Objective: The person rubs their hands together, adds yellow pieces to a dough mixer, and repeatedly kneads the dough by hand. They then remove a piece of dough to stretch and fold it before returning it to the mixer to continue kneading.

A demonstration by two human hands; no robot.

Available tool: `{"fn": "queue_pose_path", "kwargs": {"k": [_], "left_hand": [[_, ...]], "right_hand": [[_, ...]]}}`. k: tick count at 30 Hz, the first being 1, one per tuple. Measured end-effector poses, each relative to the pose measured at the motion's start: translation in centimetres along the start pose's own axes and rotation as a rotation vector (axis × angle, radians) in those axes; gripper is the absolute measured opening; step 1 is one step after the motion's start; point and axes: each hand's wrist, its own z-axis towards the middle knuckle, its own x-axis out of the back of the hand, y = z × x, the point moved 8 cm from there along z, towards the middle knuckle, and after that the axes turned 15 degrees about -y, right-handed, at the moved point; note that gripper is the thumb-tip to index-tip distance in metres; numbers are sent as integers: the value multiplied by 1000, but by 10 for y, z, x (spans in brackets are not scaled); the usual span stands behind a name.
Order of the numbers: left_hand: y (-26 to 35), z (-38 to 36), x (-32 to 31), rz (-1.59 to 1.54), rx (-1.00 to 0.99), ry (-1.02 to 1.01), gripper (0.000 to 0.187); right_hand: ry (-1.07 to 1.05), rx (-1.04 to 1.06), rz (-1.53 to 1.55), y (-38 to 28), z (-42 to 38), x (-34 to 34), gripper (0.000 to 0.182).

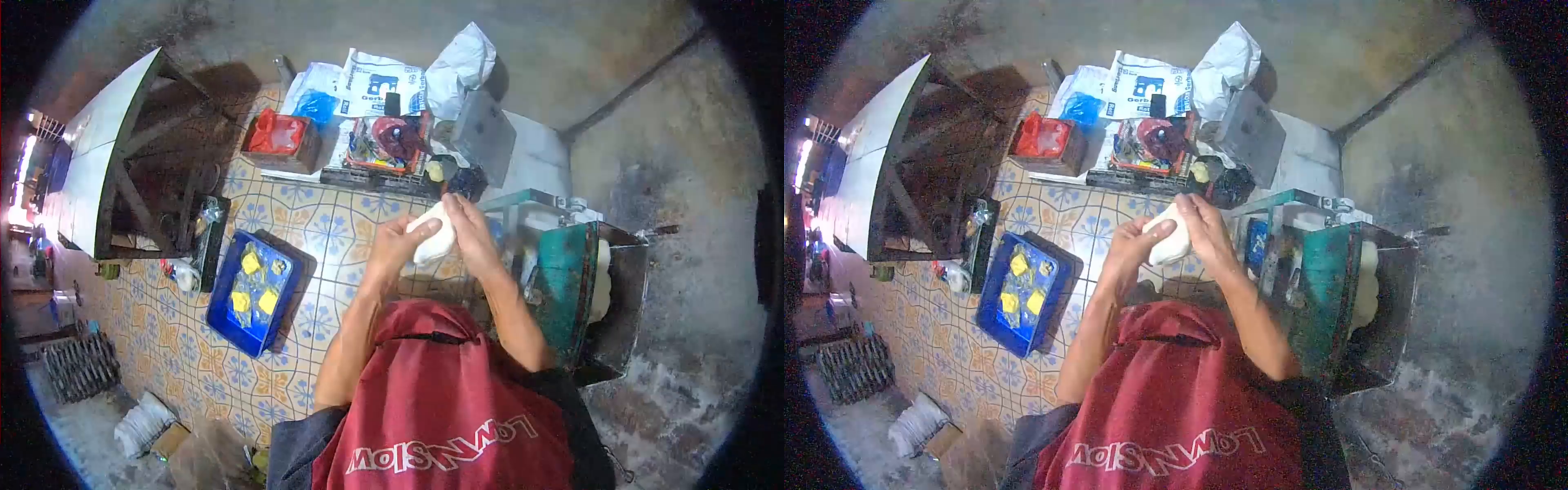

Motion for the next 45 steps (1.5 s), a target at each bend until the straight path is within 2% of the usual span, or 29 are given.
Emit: {"fn": "queue_pose_path", "kwargs": {"k": [1, 4, 5, 8, 9, 12, 13, 14, 16, 18, 19, 22, 25, 26, 27, 28, 29, 30, 31, 32, 33, 34, 36, 38, 39, 40, 42, 45], "left_hand": [[-1, 2, 10, 11, -53, 27, 27], [14, -6, 22, -37, -209, 96, 26], [12, -6, 23, -65, -220, 109, 25], [3, -4, 16, -160, -271, 140, 20], [1, -3, 10, -198, -304, 150, 18], [9, -3, 12, -231, -379, 182, 17], [14, -4, 16, -233, -400, 199, 17], [18, -7, 22, -235, -423, 221, 17], [31, -13, 23, -128, -427, 201, 17], [33, -14, 25, -30, -462, 187, 18], [30, -12, 26, -193, -466, 159, 17], [28, -16, 34, -158, -480, 245, 18], [12, -7, 29, -205, -464, 169, 25], [3, -4, 27, -222, -388, 130, 29], [-6, -3, 24, -239, -312, 91, 33], [-16, -4, 23, -254, -235, 53, 37], [-26, -3, 12, -445, -157, -218, 56], [-28, -5, 18, -374, -182, -210, 64], [-29, -6, 22, -305, -207, -202, 72], [-29, -6, 26, -236, -230, -195, 81], [-19, -4, 26, 27, -238, -207, 105], [-2, -7, 17, 89, -287, -222, 120], [19, -3, 3, 164, -374, -322, 103], [31, 2, -6, 186, -126, -421, 79], [30, 2, -10, 197, 0, -471, 67], [29, 10, -1, 216, -101, -376, 33], [30, 9, 6, 315, -24, -317, 24], [23, 9, 9, 293, 20, -265, 19]], "right_hand": [[15, -119, 56, 0, -4, -2, 28], [-197, 29, -105, -2, -8, -18, 26], [-196, 21, -187, -5, -14, -15, 26], [-115, -62, -29, 8, -6, 3, 26], [-141, -29, 55, -4, -4, -2, 28], [-100, 75, -122, -23, 1, -4, 30], [-150, -39, -11, -19, -3, -7, 33], [-209, -93, -24, -7, -5, -6, 36], [-524, -198, -28, 5, -19, -26, 33], [-556, -313, -127, 22, -23, -22, 30], [-567, -368, -176, 29, -24, -20, 29], [-226, -47, 123, 6, -11, -1, 24], [-63, 11, 169, -10, -8, 1, 21], [-28, 44, 214, -13, -7, 2, 21], [-58, 113, 72, -21, -3, 0, 39], [-119, 70, 182, -20, -2, -4, 47], [-179, 28, 292, -23, -2, -8, 56], [-240, -13, 402, -26, -1, -14, 64], [-305, -57, 300, -20, 2, -10, 83], [-377, -70, 276, -20, 1, -10, 83], [-450, -86, 251, -20, -2, -11, 83], [-524, -105, 226, -19, -4, -16, 83], [-544, -165, 56, -25, -9, -21, 75], [-509, -191, -207, -34, -12, -25, 65], [-603, -130, -265, -30, -4, -30, 45], [-629, -172, -229, -22, -6, -31, 36], [-670, -112, -340, -33, -16, -26, 39], [-525, -70, -476, -25, -16, -10, 30]]}}
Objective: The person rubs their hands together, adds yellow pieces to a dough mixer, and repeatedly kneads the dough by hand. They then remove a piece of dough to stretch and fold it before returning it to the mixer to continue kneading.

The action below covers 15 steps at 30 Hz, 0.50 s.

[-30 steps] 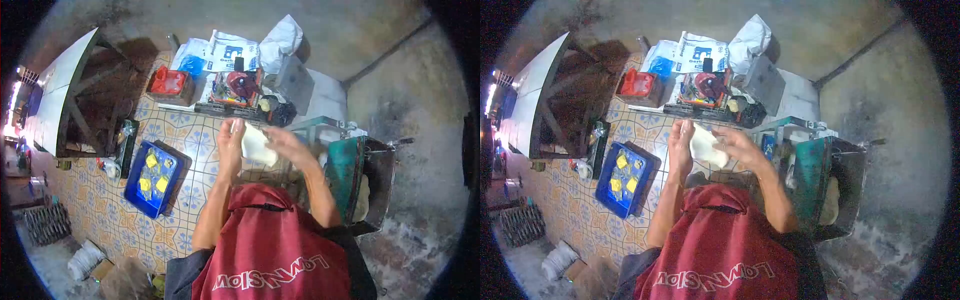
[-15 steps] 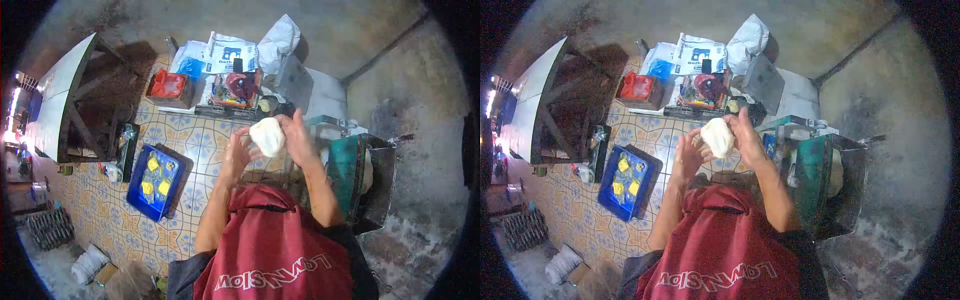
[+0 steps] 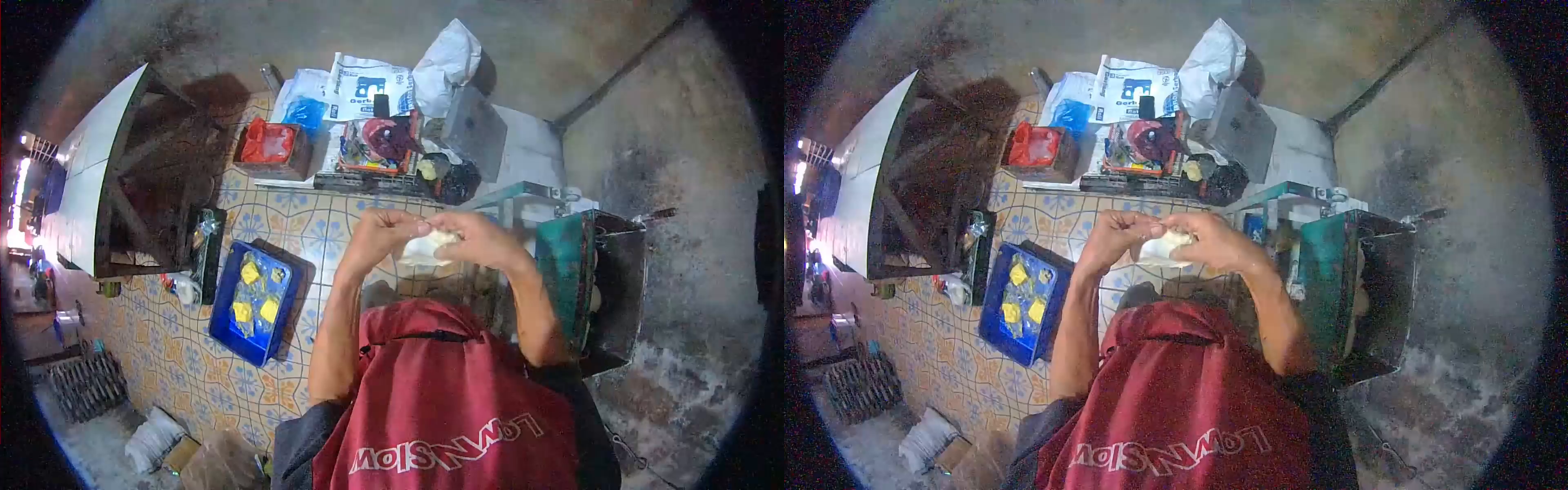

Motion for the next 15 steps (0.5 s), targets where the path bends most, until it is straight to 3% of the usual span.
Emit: {"fn": "queue_pose_path", "kwargs": {"k": [1, 3, 4, 8, 11, 15], "left_hand": [[0, -1, 2, 0, -12, 118, 18], [-8, 1, 2, -63, -68, 65, 20], [-9, 2, 0, -87, -101, 81, 20], [-6, 6, -2, -209, -236, 165, 21], [-1, 5, 5, -179, -296, 229, 19], [-2, 1, 7, -182, -257, 262, 21]], "right_hand": [[89, -18, 93, 6, -2, 9, 29], [268, -49, 278, 19, -6, 31, 27], [321, 8, 286, 11, -7, 37, 19], [459, 102, 182, 11, -6, 41, 19], [376, -16, 328, 36, -1, 32, 23], [167, -29, 307, 41, 0, 22, 23]]}}
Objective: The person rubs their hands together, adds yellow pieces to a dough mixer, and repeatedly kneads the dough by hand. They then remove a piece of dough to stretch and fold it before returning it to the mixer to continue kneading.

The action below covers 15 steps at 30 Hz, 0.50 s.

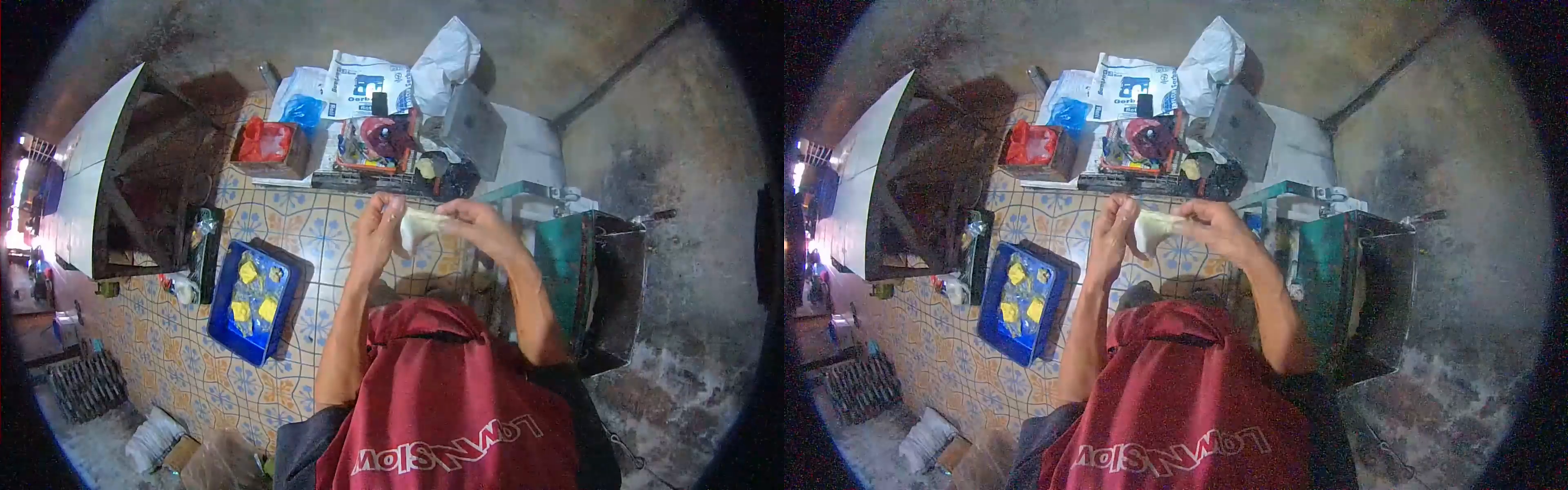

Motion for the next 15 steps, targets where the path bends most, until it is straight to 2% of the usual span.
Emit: {"fn": "queue_pose_path", "kwargs": {"k": [2, 3, 4, 5, 6, 8, 10, 11, 13, 15], "left_hand": [[-9, 3, 4, 47, -17, 4, 20], [-7, 3, -5, -2, -45, -20, 19], [-9, 6, -8, -1, -68, -21, 25], [-13, 5, -16, 8, 17, -88, 32], [-9, 4, -26, 17, 104, -155, 40], [-14, 12, -28, 146, 104, -227, 56], [8, 21, -42, 313, -127, -294, 58], [3, 18, -43, 296, 1, -289, 55], [-11, 27, -52, 85, 70, -373, 39], [-12, 31, -56, 100, 118, -393, 29]], "right_hand": [[149, 41, 19, -9, -3, 15, 20], [213, 134, 47, -25, -4, 17, 20], [276, 227, 74, -38, -6, 19, 20], [301, 248, 29, -43, -7, 19, 18], [293, 243, 28, -43, -5, 17, 18], [274, 231, 22, -43, -1, 12, 19], [260, 298, -45, -52, 1, 7, 20], [250, 301, -53, -54, 0, 5, 20], [253, 309, 0, -44, 4, 6, 23], [287, 159, -12, -38, -5, 14, 26]]}}
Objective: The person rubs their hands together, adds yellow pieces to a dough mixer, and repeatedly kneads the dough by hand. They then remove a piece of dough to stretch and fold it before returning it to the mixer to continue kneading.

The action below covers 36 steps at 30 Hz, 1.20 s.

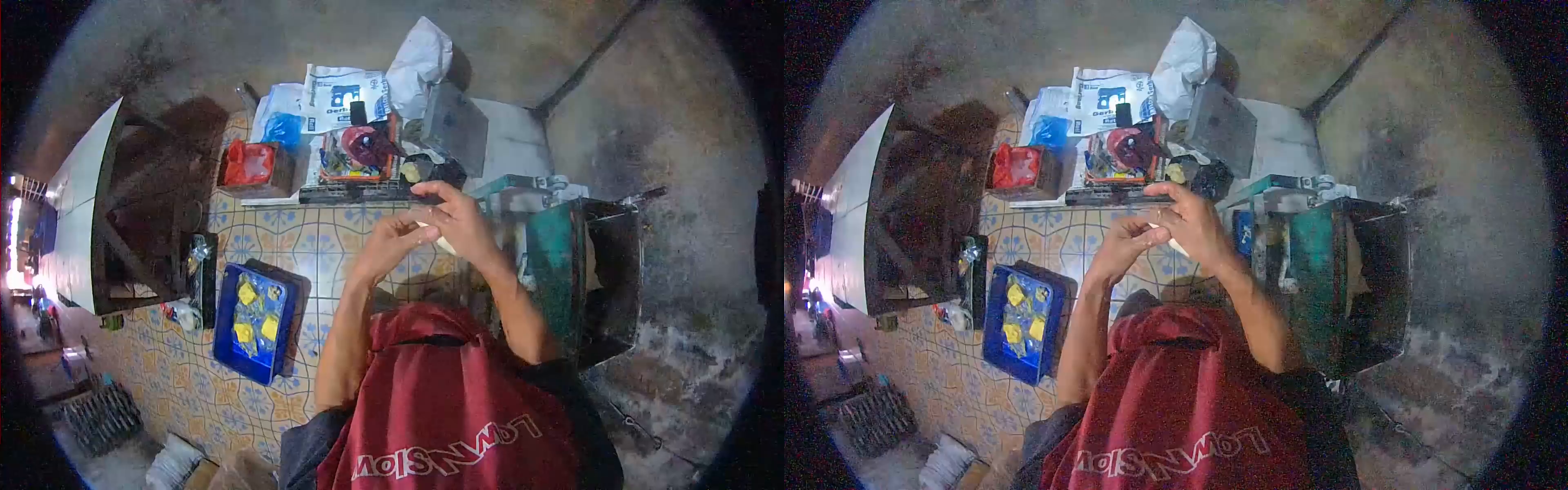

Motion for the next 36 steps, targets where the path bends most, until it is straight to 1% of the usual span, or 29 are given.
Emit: {"fn": "queue_pose_path", "kwargs": {"k": [1, 2, 3, 5, 6, 8, 9, 10, 13, 14, 15, 16, 18, 19, 20, 21, 23, 24, 26, 27, 28, 30, 31, 34, 36], "left_hand": [[2, 2, -1, -3, 39, 11, 26], [2, 3, -2, -5, 78, 23, 22], [1, 4, 3, 106, 108, 50, 18], [4, 8, 1, 46, 2, 70, 17], [8, 10, 0, 5, -56, 78, 17], [14, 13, 0, -76, -168, 94, 18], [11, 16, -3, -76, -156, 91, 18], [6, 19, -7, -77, -143, 91, 18], [6, 26, -28, -116, -129, 93, 18], [8, 28, -34, -155, -133, 89, 18], [9, 31, -39, -195, -138, 84, 18], [9, 32, -40, -114, -94, 71, 19], [4, 39, -49, -195, -70, 62, 18], [1, 41, -52, -234, -56, 61, 17], [0, 42, -56, -255, -35, 59, 27], [4, 45, -64, -172, -25, 3, 32], [12, 54, -85, -11, -8, -114, 42], [7, 64, -84, 9, -23, -64, 35], [-4, 69, -77, -71, 27, -48, 26], [-7, 70, -75, -110, 53, -43, 22], [-2, 71, -73, -78, -5, 21, 18], [-5, 74, -79, -93, 0, 43, 20], [-6, 77, -84, -102, -1, 66, 22], [-6, 88, -104, -16, -93, 66, 27], [1, 96, -121, 69, -123, 61, 30]], "right_hand": [[16, -75, -16, 3, -4, 5, 27], [82, 63, -64, 0, -5, 13, 34], [37, -11, -77, 1, -9, 16, 34], [-52, -161, -97, 3, -22, 24, 33], [-84, -122, -109, 3, -26, 24, 33], [-85, -123, -205, 21, -32, 40, 32], [-87, -123, -254, 21, -33, 44, 32], [-1, -125, -65, 22, -39, 51, 25], [270, 67, 71, -3, -51, 66, 22], [274, 145, 94, -6, -52, 67, 21], [292, 135, 85, -6, -55, 68, 21], [308, 125, 76, -6, -58, 70, 21], [342, 66, 66, -6, -64, 75, 22], [344, 77, 4, -11, -67, 76, 22], [346, 87, -58, -16, -69, 77, 21], [347, 97, -119, -19, -72, 79, 20], [318, 93, -71, -12, -77, 85, 18], [316, 80, -29, -9, -82, 88, 18], [348, 51, 82, 4, -93, 100, 20], [359, 23, 23, 12, -100, 107, 20], [371, -6, -35, 21, -109, 114, 21], [397, -54, -200, 21, -125, 122, 22], [411, -43, -175, 20, -131, 125, 22], [461, -33, -59, 13, -151, 131, 22], [524, -12, -54, 12, -166, 142, 22]]}}
